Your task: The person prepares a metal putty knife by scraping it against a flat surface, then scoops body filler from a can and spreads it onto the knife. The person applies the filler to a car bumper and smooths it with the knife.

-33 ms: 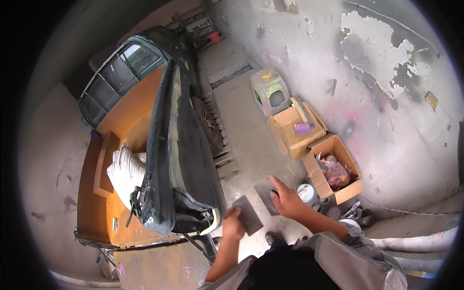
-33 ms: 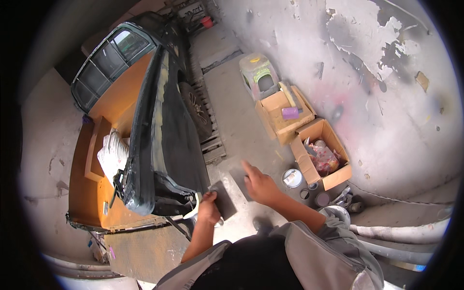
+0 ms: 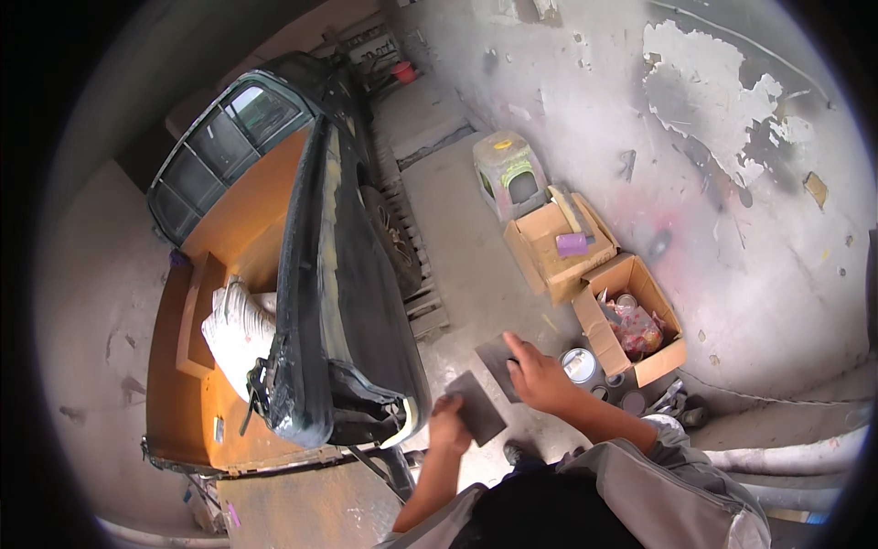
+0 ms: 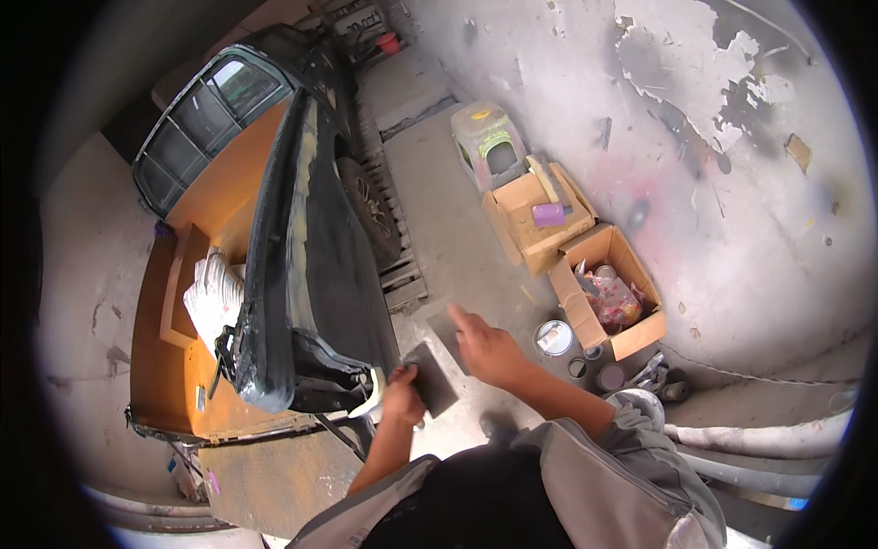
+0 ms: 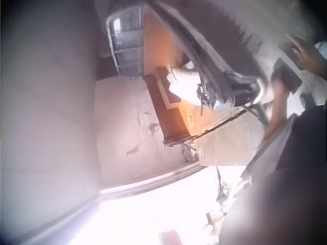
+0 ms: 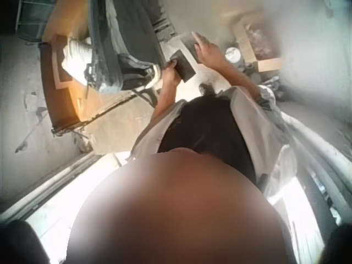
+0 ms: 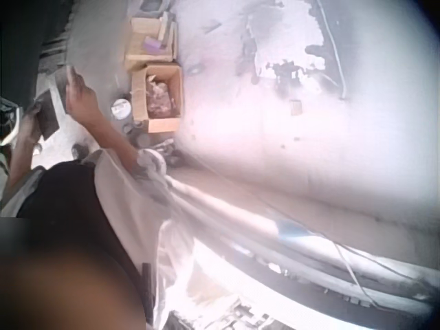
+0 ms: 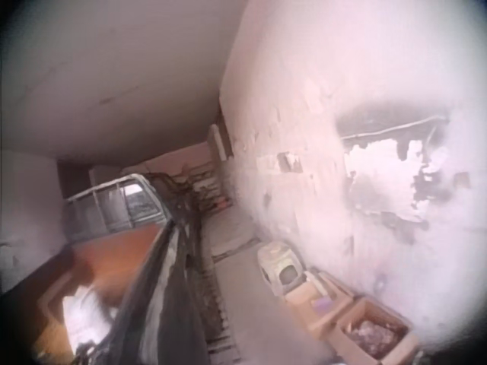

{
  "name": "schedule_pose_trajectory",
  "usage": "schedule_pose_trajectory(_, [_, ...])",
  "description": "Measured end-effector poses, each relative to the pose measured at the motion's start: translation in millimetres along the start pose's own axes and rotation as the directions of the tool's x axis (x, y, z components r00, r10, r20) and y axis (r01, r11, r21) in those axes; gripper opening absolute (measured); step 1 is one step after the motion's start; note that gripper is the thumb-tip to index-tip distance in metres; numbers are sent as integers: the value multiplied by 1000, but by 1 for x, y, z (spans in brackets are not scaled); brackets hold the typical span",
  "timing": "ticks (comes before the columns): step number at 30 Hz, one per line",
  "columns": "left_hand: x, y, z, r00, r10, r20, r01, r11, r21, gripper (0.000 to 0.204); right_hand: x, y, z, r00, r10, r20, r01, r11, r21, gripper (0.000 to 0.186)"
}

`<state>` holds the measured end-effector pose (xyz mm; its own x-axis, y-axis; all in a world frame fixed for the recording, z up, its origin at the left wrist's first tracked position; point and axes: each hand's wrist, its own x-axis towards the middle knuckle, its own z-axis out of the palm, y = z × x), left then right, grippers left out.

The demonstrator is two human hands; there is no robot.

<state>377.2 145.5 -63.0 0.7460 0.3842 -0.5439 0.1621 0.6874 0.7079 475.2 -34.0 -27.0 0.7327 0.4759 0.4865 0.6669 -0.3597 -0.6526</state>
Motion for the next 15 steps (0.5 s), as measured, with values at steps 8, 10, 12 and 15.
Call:
schedule_pose_trajectory(8, [40, 42, 35, 960, 260, -101, -263, 964, -22, 8, -48, 56, -5, 918, -283, 277, 331, 932, -144, 65])
schedule_pose_trajectory(10, [41, 52, 42, 958, 288, -1, -288, 957, 38, 11, -79, 109, 10, 901, 142, 411, 24, 928, -372, 68])
schedule_pose_trajectory(12, [46, 38, 35, 920, 390, 37, -391, 912, 127, 10, -49, 88, -15, 961, 221, 169, -198, 970, -140, 70])
schedule_pose_trajectory(15, [36, 13, 70, 915, 397, 70, -403, 893, 199, 13, -31, 91, -42, 963, 245, 116, -253, 965, 61, 70])
